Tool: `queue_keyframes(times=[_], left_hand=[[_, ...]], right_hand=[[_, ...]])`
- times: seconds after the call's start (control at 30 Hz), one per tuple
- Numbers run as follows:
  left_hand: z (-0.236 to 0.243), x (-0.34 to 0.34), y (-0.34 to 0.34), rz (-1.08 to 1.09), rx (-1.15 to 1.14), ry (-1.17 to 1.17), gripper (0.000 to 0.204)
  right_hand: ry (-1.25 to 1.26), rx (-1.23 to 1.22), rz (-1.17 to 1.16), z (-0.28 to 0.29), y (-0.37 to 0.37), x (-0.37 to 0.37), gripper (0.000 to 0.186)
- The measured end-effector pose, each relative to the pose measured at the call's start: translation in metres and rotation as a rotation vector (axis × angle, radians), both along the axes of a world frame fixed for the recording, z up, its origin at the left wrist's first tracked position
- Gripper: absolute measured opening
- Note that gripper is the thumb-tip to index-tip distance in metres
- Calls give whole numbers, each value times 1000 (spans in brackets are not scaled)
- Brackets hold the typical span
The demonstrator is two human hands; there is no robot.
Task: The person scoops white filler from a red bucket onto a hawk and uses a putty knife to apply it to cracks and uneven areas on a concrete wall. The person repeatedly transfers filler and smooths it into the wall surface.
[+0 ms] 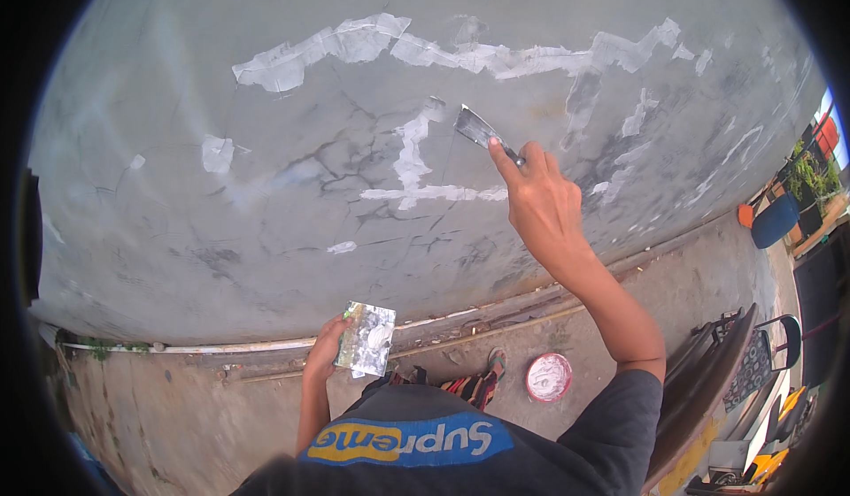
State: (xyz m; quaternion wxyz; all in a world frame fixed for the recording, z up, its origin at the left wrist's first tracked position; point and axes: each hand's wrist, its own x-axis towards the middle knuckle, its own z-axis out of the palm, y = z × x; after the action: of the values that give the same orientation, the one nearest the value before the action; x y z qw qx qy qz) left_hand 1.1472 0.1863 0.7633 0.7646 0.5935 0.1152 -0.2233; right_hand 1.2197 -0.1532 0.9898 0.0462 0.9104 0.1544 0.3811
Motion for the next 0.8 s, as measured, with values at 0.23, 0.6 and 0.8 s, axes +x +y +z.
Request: queue_keyframes(times=[0.23, 0.6, 0.8], left_hand=[[-1, -4, 10, 26, 10, -1, 34], [-9, -5, 8, 58, 27, -9, 32], [0, 1, 2, -32, 13, -50, 32]], right_hand=[[-67, 39, 139, 10, 22, -3, 62], [35, 296, 120, -13, 16, -13, 63], [-67, 342, 201, -4, 34, 1, 62]])
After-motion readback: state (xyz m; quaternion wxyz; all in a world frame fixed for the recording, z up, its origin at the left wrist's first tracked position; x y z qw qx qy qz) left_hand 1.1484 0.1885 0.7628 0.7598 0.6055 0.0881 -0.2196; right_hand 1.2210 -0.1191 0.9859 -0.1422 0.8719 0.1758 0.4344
